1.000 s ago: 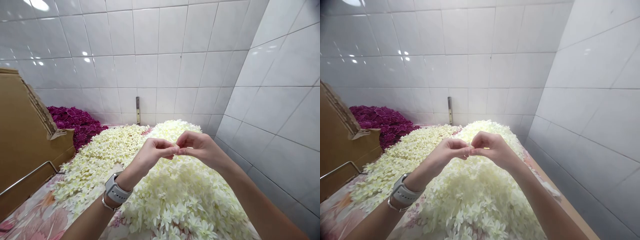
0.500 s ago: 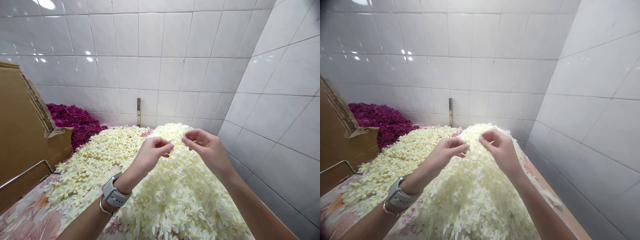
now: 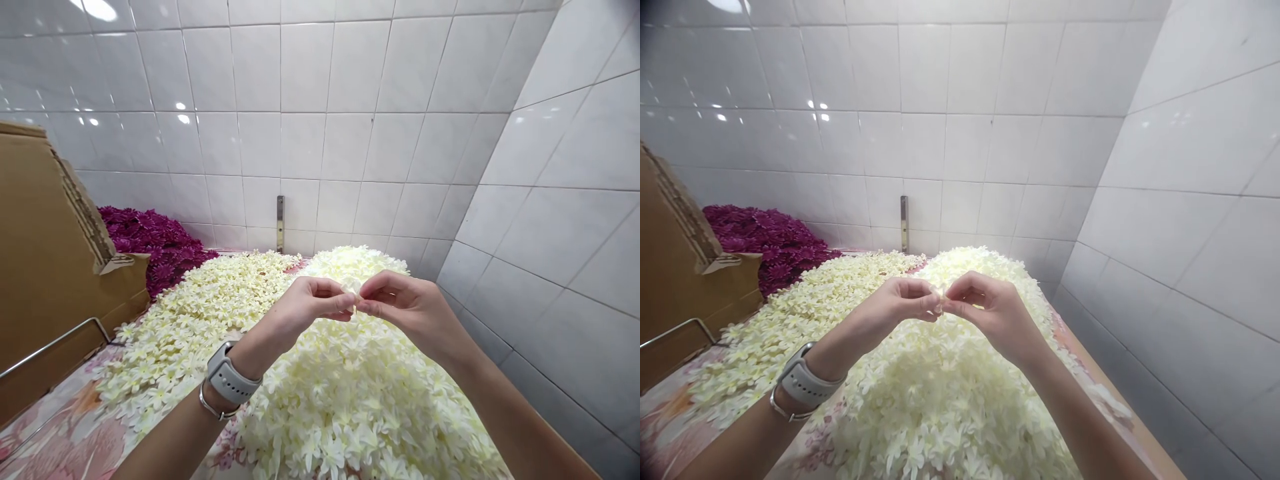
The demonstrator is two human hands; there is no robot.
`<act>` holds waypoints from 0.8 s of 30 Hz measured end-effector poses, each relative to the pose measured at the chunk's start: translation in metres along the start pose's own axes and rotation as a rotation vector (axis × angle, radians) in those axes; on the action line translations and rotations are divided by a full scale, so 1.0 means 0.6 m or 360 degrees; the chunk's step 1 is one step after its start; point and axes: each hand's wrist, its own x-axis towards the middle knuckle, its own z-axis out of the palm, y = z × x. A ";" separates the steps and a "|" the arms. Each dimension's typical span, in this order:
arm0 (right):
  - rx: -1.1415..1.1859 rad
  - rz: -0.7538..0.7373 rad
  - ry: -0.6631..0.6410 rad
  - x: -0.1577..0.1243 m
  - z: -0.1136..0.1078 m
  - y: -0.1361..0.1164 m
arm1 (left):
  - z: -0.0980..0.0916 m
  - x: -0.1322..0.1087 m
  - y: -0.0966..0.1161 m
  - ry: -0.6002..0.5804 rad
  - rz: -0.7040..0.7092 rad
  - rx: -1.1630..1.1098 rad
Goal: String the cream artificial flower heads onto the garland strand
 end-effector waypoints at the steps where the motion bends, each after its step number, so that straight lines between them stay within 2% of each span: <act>1: -0.0028 0.0000 0.0039 0.001 0.000 0.002 | -0.001 0.001 -0.001 -0.0009 0.0009 -0.0004; 3: -0.0134 0.0006 0.0184 0.002 0.000 0.008 | -0.004 0.002 -0.003 0.0045 0.0031 0.0000; 7: -0.0604 -0.0147 0.0653 0.006 0.002 0.021 | -0.005 0.007 -0.007 0.0239 0.0015 0.0060; 8: -0.0671 -0.0188 0.0651 0.006 0.004 0.022 | -0.005 0.008 -0.008 0.0241 0.0002 0.0082; 9: -0.0681 -0.0204 0.0566 0.006 0.005 0.021 | -0.005 0.009 -0.009 0.0220 -0.0011 0.0103; 12: -0.0478 -0.0156 0.0156 0.004 0.010 0.013 | -0.006 0.010 -0.013 0.0120 -0.0014 0.0119; 13: -0.0411 -0.0146 0.0076 0.004 0.010 0.010 | -0.006 0.009 -0.014 0.0085 -0.0014 0.0105; 16: -0.0268 -0.0140 -0.0002 0.003 0.008 0.009 | -0.006 0.007 -0.014 -0.0009 -0.0042 0.0033; 20: -0.0170 -0.0048 0.0085 0.005 0.001 0.020 | -0.004 0.007 -0.013 -0.0025 -0.0035 -0.0052; 24: -0.0616 -0.0126 0.0445 0.007 0.001 0.028 | -0.005 0.011 -0.017 0.0149 -0.0058 -0.0051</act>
